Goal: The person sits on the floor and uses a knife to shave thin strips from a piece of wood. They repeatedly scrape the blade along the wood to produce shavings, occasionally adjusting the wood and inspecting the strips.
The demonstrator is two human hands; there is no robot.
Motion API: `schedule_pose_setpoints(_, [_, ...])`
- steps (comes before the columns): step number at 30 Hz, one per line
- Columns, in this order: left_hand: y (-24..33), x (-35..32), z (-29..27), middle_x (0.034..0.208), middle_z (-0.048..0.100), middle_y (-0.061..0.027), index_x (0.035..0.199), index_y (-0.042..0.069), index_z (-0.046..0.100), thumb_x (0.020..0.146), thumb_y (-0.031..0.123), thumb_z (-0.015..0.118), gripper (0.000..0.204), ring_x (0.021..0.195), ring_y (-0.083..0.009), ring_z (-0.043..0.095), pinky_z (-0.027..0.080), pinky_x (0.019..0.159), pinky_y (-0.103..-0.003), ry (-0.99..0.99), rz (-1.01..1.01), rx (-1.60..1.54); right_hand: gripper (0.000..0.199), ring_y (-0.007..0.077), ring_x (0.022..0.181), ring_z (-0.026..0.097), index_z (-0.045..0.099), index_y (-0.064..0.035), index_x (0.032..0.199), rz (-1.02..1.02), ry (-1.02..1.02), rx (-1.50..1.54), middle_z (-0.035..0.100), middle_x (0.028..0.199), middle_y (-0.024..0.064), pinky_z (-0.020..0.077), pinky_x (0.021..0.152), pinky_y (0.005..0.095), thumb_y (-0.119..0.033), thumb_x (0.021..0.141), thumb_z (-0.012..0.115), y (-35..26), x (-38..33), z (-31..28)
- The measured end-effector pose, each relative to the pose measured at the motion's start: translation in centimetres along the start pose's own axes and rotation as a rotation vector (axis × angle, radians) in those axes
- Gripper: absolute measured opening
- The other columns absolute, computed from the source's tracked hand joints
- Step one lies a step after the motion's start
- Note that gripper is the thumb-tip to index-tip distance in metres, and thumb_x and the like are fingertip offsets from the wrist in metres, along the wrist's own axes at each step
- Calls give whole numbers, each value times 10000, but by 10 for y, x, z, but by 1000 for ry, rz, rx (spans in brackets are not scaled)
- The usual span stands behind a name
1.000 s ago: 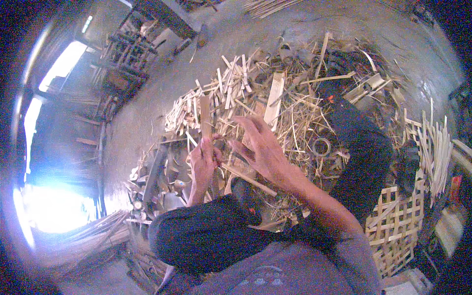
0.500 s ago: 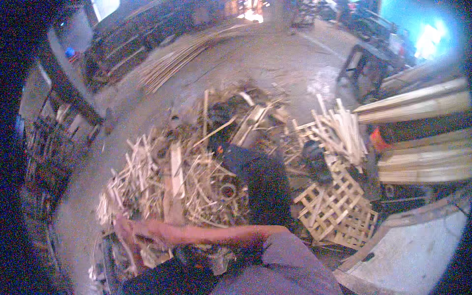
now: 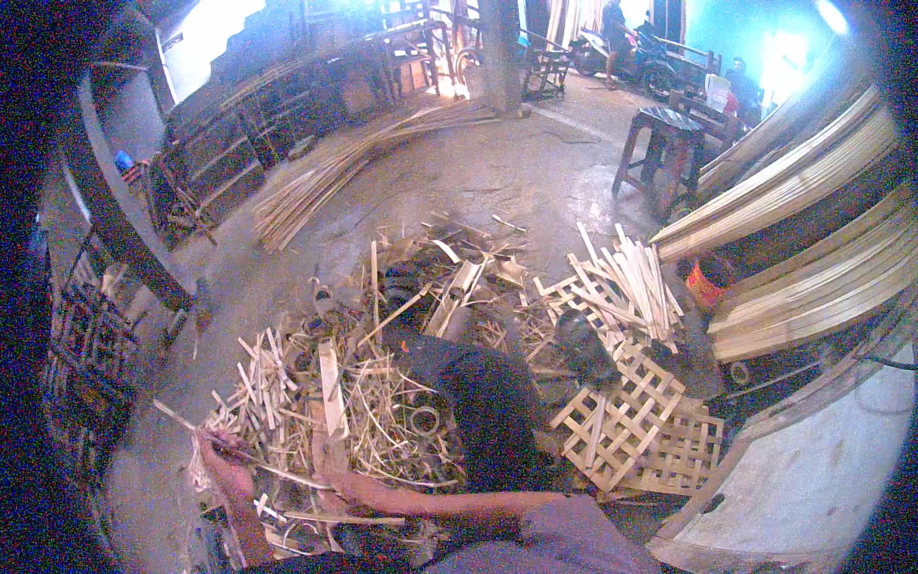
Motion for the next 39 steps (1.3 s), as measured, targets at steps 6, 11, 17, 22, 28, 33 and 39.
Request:
schedule_pose_setpoints(6, [0,-32,45,647,514,-19,933,132,526,970,483,417,369,614,-158,528,477,633,-330,94,-190,48,234,306,531,470,497,-98,1120,-229,140,47,479,654,166,393,508,399,-253,948,462,33,-37,-10])
schedule_pose_setpoints(11, [-18,-39,13,567,448,0,963,149,522,933,556,426,419,509,-136,447,427,531,-306,-88,-428,61,268,287,514,456,557,-41,934,-392,120,188,501,647,215,390,505,398,-284,975,452,28,-74,-16])
schedule_pose_setpoints(17, [-45,-37,-1,587,276,34,987,141,507,962,524,400,398,509,-109,281,301,474,-280,-81,-570,252,214,134,569,422,636,-74,905,-150,-106,307,449,629,34,388,520,312,-265,936,545,73,-78,13])
schedule_pose_setpoints(22, [-60,-33,7,1095,563,-122,1238,93,439,944,516,449,515,982,-289,568,432,915,-438,-328,-652,115,310,166,650,580,647,-96,1049,17,93,20,631,739,133,484,616,325,-346,964,485,111,-66,10])
schedule_pose_setpoints(28, [-44,-50,-42,1432,327,-128,1442,69,227,904,477,554,751,1341,-300,294,194,1089,-510,-119,-499,447,343,398,679,595,558,-34,885,191,13,-457,587,709,193,471,600,469,-365,940,489,136,-41,31])
schedule_pose_setpoints(33, [-38,-45,-26,1383,386,-119,1396,54,313,906,438,565,673,1271,-235,362,281,1037,-434,-212,-425,566,390,442,743,602,420,-32,1098,79,-113,-531,593,832,273,493,615,517,-337,897,555,196,-38,104])
schedule_pose_setpoints(39, [-40,-53,-2,998,601,-67,1150,9,568,961,286,507,342,920,-146,545,441,825,-287,-508,-287,762,295,426,773,613,458,-60,1081,162,-2,-361,622,858,233,475,654,534,-276,900,547,166,-32,60])
Point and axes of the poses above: each hand's wrist, its own x-axis towards the middle knuckle, its own z-axis out of the palm, y = z × x, the point moved 4 cm from there along x, towards the middle knuckle
